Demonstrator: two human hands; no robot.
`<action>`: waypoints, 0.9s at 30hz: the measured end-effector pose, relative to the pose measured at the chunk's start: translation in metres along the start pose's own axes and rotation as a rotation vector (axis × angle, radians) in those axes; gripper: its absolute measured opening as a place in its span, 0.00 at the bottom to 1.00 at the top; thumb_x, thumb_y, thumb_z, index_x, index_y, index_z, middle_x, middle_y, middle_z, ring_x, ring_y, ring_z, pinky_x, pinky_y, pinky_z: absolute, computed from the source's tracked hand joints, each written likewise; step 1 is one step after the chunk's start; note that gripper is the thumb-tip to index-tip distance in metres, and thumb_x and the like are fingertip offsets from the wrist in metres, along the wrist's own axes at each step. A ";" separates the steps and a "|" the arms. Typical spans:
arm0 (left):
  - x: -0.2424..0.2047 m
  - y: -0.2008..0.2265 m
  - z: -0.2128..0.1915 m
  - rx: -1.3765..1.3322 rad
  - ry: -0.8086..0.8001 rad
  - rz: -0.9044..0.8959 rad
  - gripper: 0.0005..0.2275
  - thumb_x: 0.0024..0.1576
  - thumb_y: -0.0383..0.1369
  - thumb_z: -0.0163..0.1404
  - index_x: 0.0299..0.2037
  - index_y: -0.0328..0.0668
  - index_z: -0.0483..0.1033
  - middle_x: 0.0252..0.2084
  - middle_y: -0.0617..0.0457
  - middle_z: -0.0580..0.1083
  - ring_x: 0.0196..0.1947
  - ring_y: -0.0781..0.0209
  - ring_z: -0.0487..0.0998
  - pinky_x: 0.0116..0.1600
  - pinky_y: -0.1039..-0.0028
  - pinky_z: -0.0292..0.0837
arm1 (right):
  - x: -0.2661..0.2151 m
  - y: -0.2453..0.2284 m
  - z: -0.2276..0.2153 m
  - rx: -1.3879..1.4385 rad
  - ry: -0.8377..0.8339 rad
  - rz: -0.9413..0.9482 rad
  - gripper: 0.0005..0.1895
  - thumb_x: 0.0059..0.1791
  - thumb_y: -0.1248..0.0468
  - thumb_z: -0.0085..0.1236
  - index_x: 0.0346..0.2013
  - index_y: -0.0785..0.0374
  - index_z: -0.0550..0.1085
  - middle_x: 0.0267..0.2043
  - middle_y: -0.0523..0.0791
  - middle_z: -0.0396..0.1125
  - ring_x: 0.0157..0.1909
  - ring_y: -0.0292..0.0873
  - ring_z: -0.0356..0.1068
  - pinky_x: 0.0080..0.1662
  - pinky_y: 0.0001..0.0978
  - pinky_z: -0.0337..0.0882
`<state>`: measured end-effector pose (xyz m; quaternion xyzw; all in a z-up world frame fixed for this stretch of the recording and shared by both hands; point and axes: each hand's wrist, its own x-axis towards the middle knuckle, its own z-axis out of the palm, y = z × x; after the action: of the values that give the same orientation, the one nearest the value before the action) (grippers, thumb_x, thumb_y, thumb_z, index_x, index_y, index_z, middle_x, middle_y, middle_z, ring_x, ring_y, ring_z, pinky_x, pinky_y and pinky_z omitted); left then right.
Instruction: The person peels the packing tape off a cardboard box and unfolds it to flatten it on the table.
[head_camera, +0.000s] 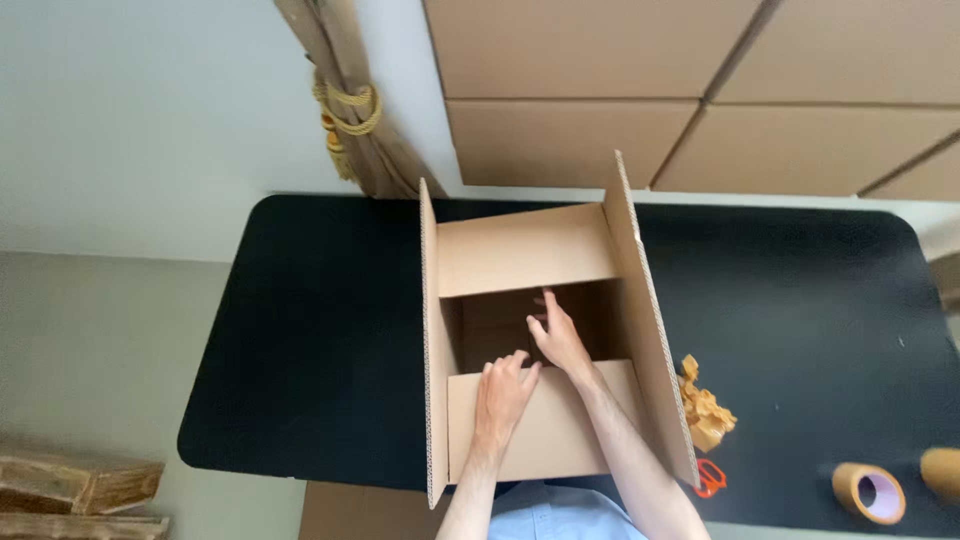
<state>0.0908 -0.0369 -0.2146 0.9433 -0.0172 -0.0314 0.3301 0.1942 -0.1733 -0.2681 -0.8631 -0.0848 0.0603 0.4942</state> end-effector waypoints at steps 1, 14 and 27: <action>0.001 -0.008 0.007 0.000 0.012 -0.007 0.14 0.66 0.47 0.43 0.48 0.51 0.74 0.40 0.50 0.80 0.45 0.51 0.80 0.53 0.63 0.71 | 0.013 0.013 0.007 -0.001 -0.008 -0.011 0.37 0.52 0.67 0.54 0.74 0.70 0.53 0.61 0.65 0.65 0.64 0.67 0.65 0.62 0.62 0.67; -0.002 0.009 -0.006 -0.091 -0.030 -0.053 0.16 0.64 0.43 0.47 0.36 0.41 0.84 0.27 0.45 0.73 0.30 0.43 0.72 0.38 0.57 0.63 | 0.077 -0.079 -0.008 0.197 0.087 0.044 0.21 0.50 0.70 0.36 0.57 0.66 0.66 0.51 0.52 0.76 0.37 0.41 0.64 0.42 0.33 0.62; -0.002 0.001 0.007 0.008 0.036 0.039 0.13 0.63 0.40 0.48 0.40 0.46 0.86 0.28 0.47 0.74 0.31 0.47 0.73 0.38 0.58 0.60 | 0.137 -0.123 -0.030 0.185 -0.071 0.102 0.46 0.54 0.69 0.32 0.74 0.43 0.18 0.66 0.52 0.67 0.58 0.50 0.75 0.43 0.31 0.70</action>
<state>0.0883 -0.0416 -0.2197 0.9444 -0.0296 -0.0079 0.3272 0.3228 -0.1090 -0.1492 -0.8142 -0.0524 0.1235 0.5648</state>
